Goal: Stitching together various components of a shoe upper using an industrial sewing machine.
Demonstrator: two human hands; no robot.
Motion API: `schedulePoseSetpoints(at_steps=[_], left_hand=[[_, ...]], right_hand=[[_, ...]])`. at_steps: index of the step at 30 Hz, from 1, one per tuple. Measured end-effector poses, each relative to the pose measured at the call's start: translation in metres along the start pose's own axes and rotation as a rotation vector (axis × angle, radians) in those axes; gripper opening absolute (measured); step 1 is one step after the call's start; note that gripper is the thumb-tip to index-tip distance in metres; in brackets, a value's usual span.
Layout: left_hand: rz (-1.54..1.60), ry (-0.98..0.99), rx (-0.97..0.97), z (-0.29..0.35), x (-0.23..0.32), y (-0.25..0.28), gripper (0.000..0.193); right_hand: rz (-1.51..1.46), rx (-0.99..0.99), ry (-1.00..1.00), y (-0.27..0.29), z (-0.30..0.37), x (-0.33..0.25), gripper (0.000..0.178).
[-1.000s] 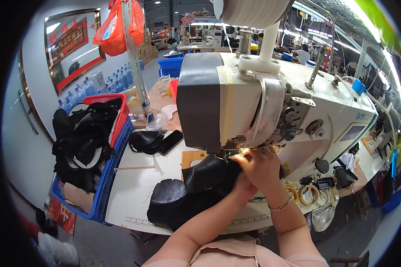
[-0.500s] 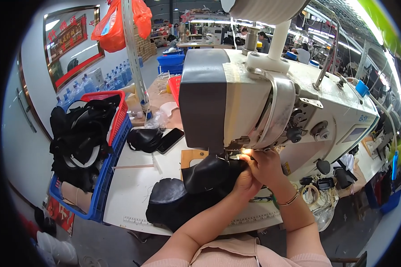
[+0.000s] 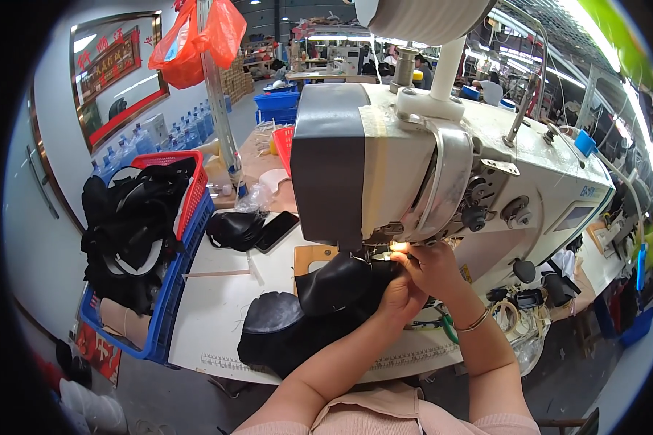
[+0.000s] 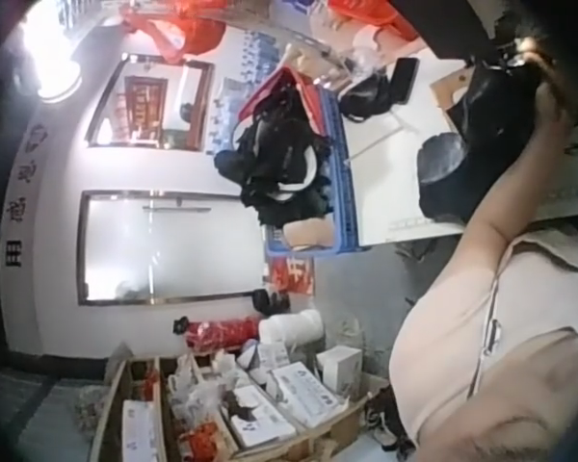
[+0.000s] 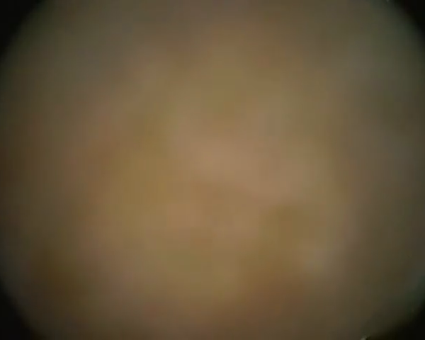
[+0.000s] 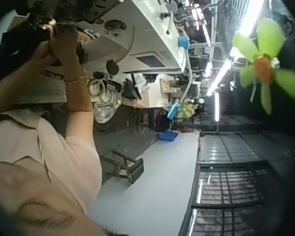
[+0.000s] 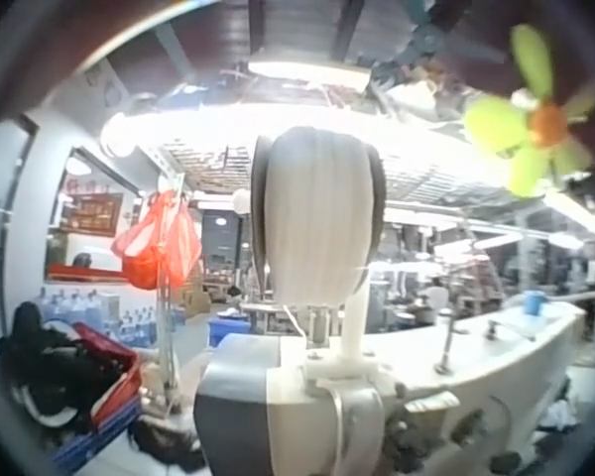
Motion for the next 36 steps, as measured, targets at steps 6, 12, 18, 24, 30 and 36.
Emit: schedulePoseSetpoints(at_steps=[6, 12, 18, 24, 30, 36], left_hand=[[0.044, -0.006, 0.064, 0.0, 0.0, 0.0, 0.04], [0.019, -0.008, 0.076, 0.001, 0.0, -0.005, 0.039], [-0.068, 0.011, -0.015, 0.005, 0.002, -0.014, 0.031], [-0.088, 0.048, 0.224, 0.015, -0.001, -0.021, 0.032], [0.007, 0.075, 0.35, 0.011, -0.004, 0.002, 0.034], [-0.195, 0.081, 0.102, 0.019, 0.005, 0.001, 0.032]], right_hand=[[-0.036, 0.018, -0.001, -0.002, -0.001, 0.002, 0.017], [-0.059, 0.023, -0.019, 0.0, -0.001, 0.001, 0.017], [-0.06, 0.106, -0.01, -0.004, -0.001, -0.003, 0.02], [0.066, 0.282, -0.166, -0.002, 0.004, -0.012, 0.026], [-0.206, 0.109, -0.199, -0.008, 0.01, 0.008, 0.024], [-0.188, 0.205, -0.383, -0.017, 0.009, -0.001, 0.019]])
Point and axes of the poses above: each hand's wrist, its own z-axis away from the middle knuckle, its own y-axis out of the back of the hand, x = y × z, the point moved 6 cm from there along -z, towards the middle knuckle, and after that the axes turned 9 degrees about -x, right-handed, at the moved point
